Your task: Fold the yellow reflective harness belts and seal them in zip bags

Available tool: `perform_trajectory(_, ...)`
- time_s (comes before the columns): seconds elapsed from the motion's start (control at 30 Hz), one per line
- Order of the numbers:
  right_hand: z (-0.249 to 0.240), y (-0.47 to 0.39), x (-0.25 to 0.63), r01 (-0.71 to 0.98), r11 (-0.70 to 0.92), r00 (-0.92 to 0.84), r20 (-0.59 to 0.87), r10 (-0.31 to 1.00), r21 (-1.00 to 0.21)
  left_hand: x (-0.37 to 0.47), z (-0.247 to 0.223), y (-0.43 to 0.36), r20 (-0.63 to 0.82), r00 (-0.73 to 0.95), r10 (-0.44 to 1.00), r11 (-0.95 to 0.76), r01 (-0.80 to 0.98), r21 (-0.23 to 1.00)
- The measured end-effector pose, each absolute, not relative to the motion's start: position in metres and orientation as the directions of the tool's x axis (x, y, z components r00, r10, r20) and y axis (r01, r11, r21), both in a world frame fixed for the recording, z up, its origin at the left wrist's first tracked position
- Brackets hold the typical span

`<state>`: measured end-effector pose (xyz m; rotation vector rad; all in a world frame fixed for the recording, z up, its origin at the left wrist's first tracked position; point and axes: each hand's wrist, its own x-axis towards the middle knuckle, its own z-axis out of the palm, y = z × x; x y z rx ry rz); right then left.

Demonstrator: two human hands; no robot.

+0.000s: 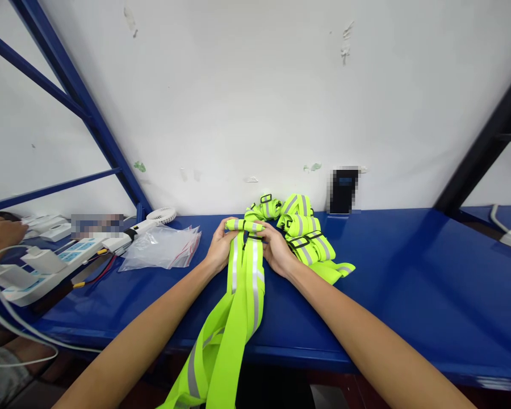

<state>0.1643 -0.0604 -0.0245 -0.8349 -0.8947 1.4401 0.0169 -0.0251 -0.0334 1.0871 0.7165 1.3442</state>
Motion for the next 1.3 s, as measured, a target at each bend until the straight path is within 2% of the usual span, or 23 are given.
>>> perform_trajectory(0.17, -0.021, -0.064, 0.161, -0.417, -0.028, -0.061, -0.003, 0.998, -0.909, 0.013, -0.031, -0.023, 0.225, 0.046, 0.973, -0.198, -0.329, 0.923)
perform_trajectory(0.27, -0.023, -0.061, 0.158, -0.438, 0.01, 0.043, -0.01, 0.999, -0.899, 0.012, -0.029, -0.023, 0.262, 0.108, 0.959, -0.205, -0.372, 0.905)
perform_trajectory(0.37, -0.024, -0.059, 0.157, -0.479, 0.024, 0.122, -0.039, 0.992, -0.878, 0.012, -0.027, -0.024, 0.262, 0.22, 0.94, -0.127, -0.488, 0.864)
perform_trajectory(0.47, -0.023, -0.061, 0.157, -0.5, 0.047, 0.099, -0.003, 0.995, -0.865, 0.014, -0.025, -0.026, 0.208, 0.213, 0.955, -0.067, -0.529, 0.846)
perform_trajectory(0.53, -0.022, -0.062, 0.156, -0.505, 0.082, 0.079, 0.049, 0.996, -0.859, 0.014, -0.025, -0.026, 0.16, 0.199, 0.967, -0.033, -0.526, 0.85)
perform_trajectory(0.7, -0.024, -0.06, 0.158, -0.493, 0.206, 0.082, 0.191, 0.978, -0.845, 0.012, -0.027, -0.025, 0.053, 0.356, 0.933, 0.112, -0.426, 0.898)
perform_trajectory(0.8, -0.029, -0.058, 0.159, -0.453, 0.227, 0.069, 0.22, 0.973, -0.862, 0.011, -0.03, -0.024, 0.087, 0.351, 0.932, 0.072, -0.415, 0.907)
perform_trajectory(0.93, -0.032, -0.06, 0.157, -0.378, 0.126, 0.043, 0.119, 0.992, -0.917, 0.012, -0.034, -0.022, 0.187, 0.27, 0.945, -0.056, -0.428, 0.902)
perform_trajectory(1.07, -0.032, -0.064, 0.156, -0.294, 0.058, -0.01, 0.063, 0.998, -0.954, 0.014, -0.036, -0.022, 0.216, 0.247, 0.945, -0.089, -0.441, 0.893)
perform_trajectory(1.3, -0.033, -0.064, 0.162, -0.3, 0.047, 0.012, 0.046, 0.999, -0.953, 0.015, -0.035, -0.023, 0.262, 0.213, 0.941, -0.149, -0.435, 0.888)
